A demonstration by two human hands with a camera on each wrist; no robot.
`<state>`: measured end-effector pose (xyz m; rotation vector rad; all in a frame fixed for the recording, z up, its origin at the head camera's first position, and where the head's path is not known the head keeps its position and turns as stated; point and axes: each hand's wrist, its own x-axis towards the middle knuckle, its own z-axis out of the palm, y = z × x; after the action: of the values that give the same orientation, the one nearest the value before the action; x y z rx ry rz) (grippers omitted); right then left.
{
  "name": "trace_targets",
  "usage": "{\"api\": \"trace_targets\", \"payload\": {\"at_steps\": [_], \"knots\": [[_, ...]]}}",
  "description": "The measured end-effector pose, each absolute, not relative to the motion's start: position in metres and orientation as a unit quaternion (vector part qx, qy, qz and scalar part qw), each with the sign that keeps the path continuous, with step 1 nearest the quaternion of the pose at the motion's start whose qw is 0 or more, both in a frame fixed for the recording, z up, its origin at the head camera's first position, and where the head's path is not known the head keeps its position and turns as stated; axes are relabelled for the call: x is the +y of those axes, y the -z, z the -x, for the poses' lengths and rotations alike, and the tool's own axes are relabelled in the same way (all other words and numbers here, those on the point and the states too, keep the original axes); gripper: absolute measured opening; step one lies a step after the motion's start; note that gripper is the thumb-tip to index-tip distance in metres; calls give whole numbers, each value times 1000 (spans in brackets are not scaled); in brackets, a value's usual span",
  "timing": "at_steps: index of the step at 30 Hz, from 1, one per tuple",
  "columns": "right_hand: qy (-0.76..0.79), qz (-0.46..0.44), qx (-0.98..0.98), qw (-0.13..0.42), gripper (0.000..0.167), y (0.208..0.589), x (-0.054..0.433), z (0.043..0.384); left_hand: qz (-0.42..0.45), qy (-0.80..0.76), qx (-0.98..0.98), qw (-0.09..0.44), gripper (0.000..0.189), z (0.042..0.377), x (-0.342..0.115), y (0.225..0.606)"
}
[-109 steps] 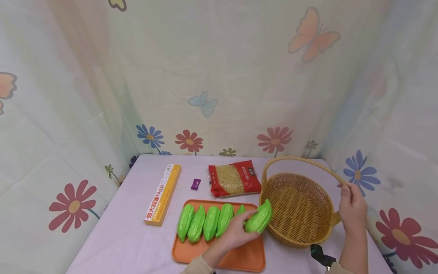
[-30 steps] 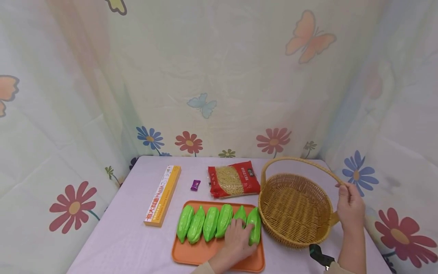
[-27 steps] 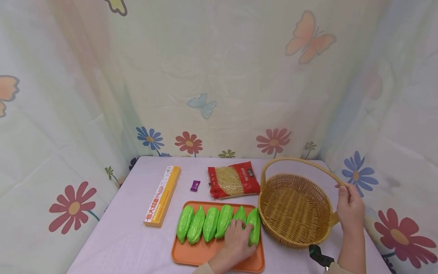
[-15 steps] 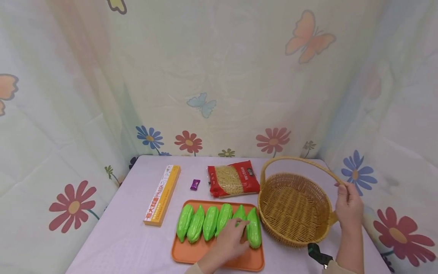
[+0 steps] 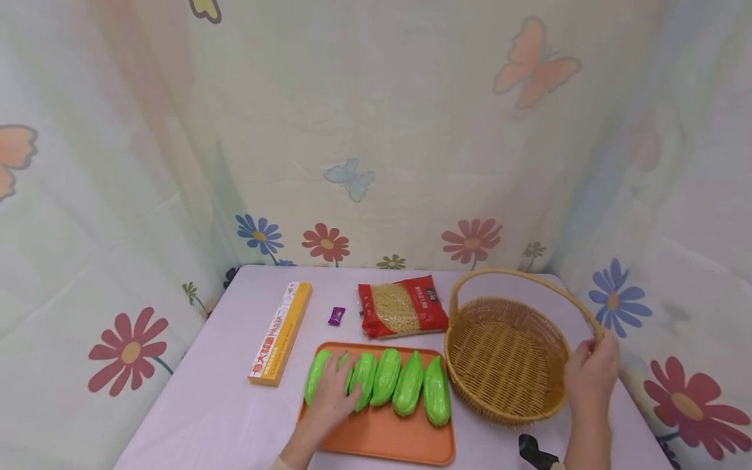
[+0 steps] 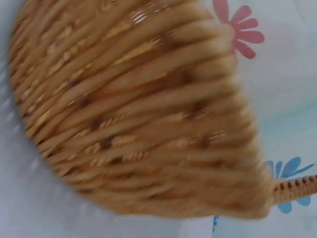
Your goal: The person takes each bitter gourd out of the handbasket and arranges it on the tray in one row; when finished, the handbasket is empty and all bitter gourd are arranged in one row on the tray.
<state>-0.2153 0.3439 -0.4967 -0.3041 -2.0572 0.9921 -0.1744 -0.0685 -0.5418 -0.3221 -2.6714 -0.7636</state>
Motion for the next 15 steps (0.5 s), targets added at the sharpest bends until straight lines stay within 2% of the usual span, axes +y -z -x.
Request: {"api": "trace_targets", "payload": {"at_steps": [2, 5, 11, 15], "knots": [[-392, 127, -822, 393, 30, 501, 343, 212, 93, 269, -941, 181, 48, 175, -81, 541], [-393, 146, -841, 342, 37, 506, 343, 204, 66, 269, -938, 208, 49, 178, -94, 541], [-326, 145, -903, 238, 27, 519, 349, 188, 24, 270, -925, 265, 51, 184, -114, 536], [-299, 142, -922, 201, 34, 531, 342, 177, 1, 254, -929, 269, 54, 185, -124, 533]]}}
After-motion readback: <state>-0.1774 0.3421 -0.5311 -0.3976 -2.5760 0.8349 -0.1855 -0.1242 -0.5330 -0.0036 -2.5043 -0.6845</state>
